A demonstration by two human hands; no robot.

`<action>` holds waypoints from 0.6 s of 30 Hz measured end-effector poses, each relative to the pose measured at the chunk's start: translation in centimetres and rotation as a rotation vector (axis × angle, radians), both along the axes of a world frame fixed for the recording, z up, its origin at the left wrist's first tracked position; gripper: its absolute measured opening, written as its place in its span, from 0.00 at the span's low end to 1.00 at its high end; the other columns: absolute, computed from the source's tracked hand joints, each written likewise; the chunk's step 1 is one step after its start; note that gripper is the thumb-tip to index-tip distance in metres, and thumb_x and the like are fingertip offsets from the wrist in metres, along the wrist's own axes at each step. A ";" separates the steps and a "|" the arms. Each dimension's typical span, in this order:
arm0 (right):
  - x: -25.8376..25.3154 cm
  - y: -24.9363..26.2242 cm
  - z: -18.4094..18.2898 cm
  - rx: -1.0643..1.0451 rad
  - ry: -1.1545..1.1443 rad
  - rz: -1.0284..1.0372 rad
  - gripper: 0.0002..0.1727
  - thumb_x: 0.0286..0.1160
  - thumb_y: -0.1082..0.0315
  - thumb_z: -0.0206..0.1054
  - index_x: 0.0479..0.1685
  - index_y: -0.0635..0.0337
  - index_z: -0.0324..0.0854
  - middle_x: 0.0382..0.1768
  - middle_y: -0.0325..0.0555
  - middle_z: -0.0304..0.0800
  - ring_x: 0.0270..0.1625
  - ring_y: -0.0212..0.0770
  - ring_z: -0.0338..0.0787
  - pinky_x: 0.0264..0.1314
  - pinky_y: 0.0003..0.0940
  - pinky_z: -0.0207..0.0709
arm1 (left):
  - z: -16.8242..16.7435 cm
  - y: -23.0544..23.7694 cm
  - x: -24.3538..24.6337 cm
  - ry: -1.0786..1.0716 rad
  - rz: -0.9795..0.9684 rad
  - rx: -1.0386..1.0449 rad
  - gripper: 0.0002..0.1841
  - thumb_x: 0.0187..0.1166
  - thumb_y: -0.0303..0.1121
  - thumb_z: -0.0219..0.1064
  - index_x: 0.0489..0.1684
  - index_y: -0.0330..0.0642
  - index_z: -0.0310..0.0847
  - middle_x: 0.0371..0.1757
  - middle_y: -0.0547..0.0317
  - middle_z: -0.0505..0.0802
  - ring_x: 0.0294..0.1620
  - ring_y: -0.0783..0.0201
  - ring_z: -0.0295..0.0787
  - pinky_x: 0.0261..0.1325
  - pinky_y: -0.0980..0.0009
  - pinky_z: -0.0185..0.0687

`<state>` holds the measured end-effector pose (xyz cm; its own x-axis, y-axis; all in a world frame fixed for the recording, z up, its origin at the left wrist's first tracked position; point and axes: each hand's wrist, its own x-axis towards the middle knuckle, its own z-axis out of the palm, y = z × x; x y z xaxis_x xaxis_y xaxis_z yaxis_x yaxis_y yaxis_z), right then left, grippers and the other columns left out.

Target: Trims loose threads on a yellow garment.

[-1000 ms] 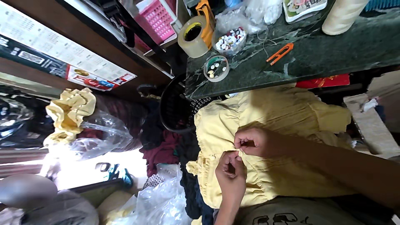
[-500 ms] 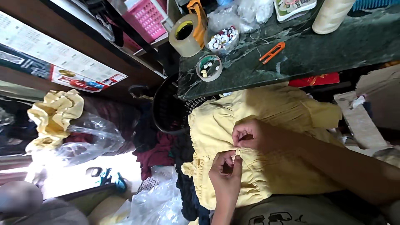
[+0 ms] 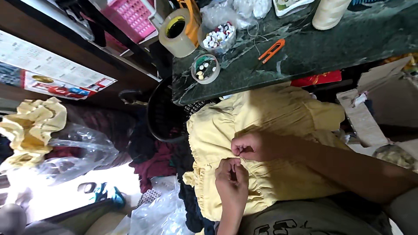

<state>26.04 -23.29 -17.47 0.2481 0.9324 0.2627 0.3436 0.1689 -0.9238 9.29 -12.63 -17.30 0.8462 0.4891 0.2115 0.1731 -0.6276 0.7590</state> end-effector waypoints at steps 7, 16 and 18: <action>0.2 0.1 -0.9 0.080 0.042 -0.016 0.07 0.73 0.83 0.63 0.45 0.75 0.84 0.36 0.55 0.89 0.39 0.35 0.87 0.47 0.25 0.80 | 0.2 -0.9 0.2 0.039 0.056 0.027 0.10 0.67 0.39 0.74 0.38 0.43 0.87 0.29 0.70 0.81 0.28 0.76 0.72 0.37 0.75 0.68; 0.4 -0.3 -0.3 0.002 0.079 -0.026 0.06 0.76 0.80 0.64 0.44 0.72 0.84 0.37 0.51 0.89 0.39 0.30 0.86 0.47 0.22 0.79 | 0.1 -0.5 0.4 0.097 0.002 0.382 0.12 0.76 0.37 0.60 0.38 0.40 0.88 0.27 0.64 0.87 0.28 0.69 0.79 0.51 0.58 0.68; 0.5 -0.3 -0.2 0.009 0.092 -0.024 0.06 0.76 0.79 0.64 0.45 0.72 0.84 0.37 0.50 0.89 0.39 0.30 0.86 0.47 0.21 0.79 | 0.0 -0.4 0.4 0.126 -0.005 0.489 0.12 0.76 0.37 0.60 0.37 0.40 0.88 0.29 0.61 0.89 0.29 0.65 0.81 0.51 0.55 0.66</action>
<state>26.51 -23.59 -17.71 0.2943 0.9235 0.2460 0.2614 0.1698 -0.9502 9.71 -13.07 -17.28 0.8820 0.3543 0.3108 0.2405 -0.9055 0.3495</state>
